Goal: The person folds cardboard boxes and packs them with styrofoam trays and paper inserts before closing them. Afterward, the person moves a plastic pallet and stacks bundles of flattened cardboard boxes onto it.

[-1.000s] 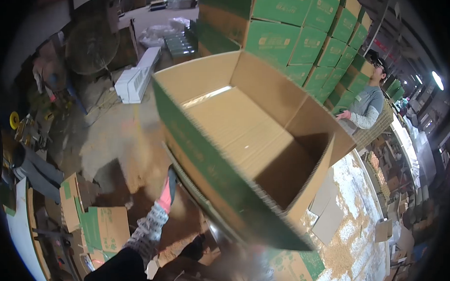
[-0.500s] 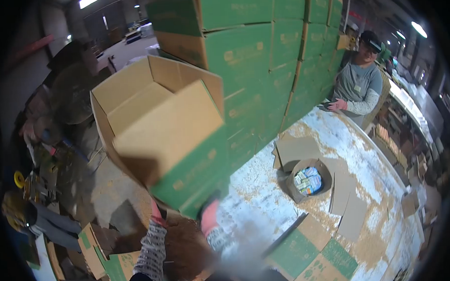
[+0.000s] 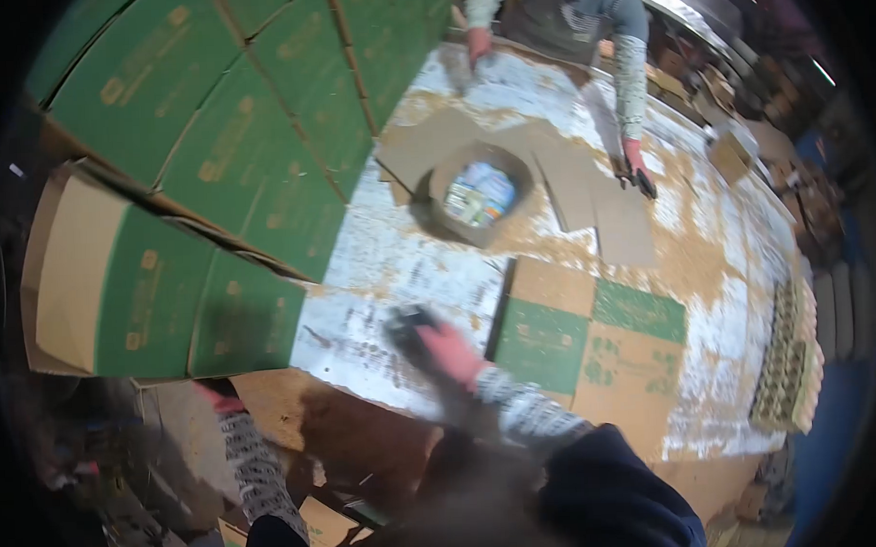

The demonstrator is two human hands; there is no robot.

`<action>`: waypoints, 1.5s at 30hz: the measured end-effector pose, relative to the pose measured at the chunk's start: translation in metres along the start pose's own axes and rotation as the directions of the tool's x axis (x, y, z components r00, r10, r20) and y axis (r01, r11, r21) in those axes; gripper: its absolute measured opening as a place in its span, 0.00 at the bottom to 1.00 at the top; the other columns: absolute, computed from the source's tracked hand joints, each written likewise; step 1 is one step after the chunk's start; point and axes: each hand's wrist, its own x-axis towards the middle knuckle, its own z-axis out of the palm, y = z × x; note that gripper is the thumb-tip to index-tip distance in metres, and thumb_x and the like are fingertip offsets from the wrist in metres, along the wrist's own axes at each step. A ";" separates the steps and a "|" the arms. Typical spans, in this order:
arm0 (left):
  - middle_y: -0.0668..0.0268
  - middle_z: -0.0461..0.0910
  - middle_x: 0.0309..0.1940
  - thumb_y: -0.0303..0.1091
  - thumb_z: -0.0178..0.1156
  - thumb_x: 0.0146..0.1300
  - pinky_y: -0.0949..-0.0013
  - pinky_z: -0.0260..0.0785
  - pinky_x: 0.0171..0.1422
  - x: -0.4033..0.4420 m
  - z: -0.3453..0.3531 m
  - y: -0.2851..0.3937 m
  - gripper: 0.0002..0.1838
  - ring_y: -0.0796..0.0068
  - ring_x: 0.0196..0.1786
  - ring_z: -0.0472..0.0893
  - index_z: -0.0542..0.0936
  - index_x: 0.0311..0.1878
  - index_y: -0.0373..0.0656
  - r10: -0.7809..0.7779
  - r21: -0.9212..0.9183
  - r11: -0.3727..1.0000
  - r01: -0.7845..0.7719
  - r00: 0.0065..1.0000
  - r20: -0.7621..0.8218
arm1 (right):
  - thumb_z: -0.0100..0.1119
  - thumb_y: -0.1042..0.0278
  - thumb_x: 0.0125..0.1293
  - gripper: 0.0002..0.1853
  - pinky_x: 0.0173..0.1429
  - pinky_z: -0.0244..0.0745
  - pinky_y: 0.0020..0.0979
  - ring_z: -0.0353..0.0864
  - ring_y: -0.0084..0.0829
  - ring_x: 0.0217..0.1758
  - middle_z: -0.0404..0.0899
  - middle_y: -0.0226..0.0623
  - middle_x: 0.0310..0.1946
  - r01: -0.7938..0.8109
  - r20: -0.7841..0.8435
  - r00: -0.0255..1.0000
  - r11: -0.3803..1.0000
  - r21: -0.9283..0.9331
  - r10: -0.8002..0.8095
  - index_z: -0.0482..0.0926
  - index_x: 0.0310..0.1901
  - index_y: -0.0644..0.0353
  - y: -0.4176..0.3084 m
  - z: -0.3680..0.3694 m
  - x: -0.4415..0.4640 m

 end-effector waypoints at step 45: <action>0.55 0.78 0.44 0.33 0.49 0.62 0.60 0.76 0.45 -0.521 0.050 0.064 0.15 0.59 0.41 0.80 0.74 0.49 0.35 -0.098 0.332 0.795 0.508 0.647 -0.756 | 0.73 0.59 0.44 0.33 0.38 0.77 0.30 0.79 0.30 0.35 0.80 0.41 0.35 -0.041 0.279 0.935 0.850 -0.526 0.218 0.71 0.51 0.63 0.217 -0.545 0.067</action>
